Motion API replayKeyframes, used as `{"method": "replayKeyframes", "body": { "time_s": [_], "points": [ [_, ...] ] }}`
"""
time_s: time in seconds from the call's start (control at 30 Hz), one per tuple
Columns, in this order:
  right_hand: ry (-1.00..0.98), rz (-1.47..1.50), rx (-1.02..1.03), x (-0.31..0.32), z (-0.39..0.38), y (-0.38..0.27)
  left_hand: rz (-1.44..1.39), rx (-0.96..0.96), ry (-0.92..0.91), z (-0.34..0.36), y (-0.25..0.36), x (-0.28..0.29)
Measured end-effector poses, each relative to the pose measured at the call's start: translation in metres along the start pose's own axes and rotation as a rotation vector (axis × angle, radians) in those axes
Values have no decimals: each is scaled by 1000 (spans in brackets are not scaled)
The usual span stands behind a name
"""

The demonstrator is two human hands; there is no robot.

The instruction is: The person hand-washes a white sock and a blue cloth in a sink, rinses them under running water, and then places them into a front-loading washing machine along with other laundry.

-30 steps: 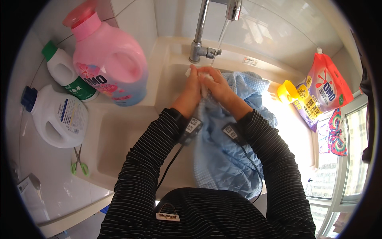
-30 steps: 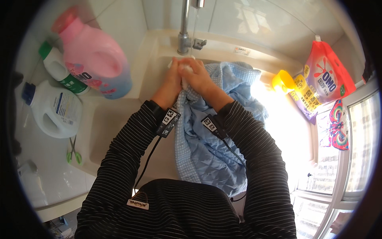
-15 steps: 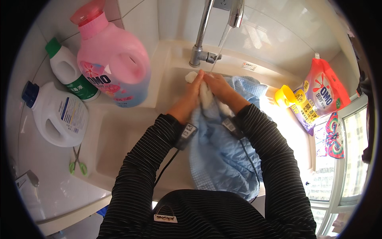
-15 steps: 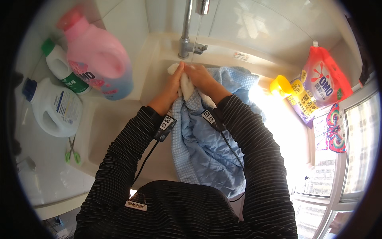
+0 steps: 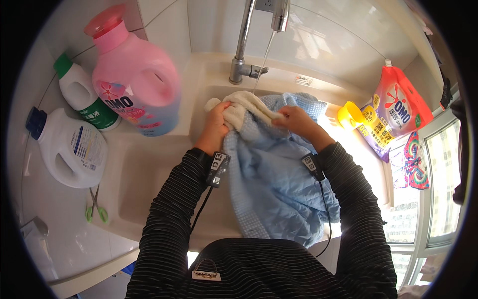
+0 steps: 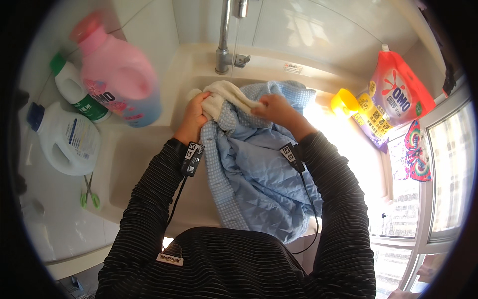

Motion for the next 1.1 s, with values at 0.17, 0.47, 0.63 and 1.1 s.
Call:
{"method": "replayKeyframes", "body": {
  "time_s": [0.17, 0.47, 0.63, 1.1],
  "points": [
    [331, 1318, -257, 28, 24, -12, 66, -16, 46, -12, -2, -8],
    [440, 836, -179, -36, 54, -62, -6, -9, -185, -27, -4, -32],
    [520, 670, -179, -53, 59, -72, 162, -137, -52, -8, -15, -28],
    [380, 647, -166, -37, 71, -33, 114, -163, 88, -4, -10, -31]
  ]
}}
Point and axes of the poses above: each hand's wrist, its own z-axis towards the middle knuckle, its own x-axis out of the back of the hand, y = z × x, the point moved 6 cm from there along z, towards the middle knuckle, and after that the axes turned 12 degrees about y, right-handed, at the moved point
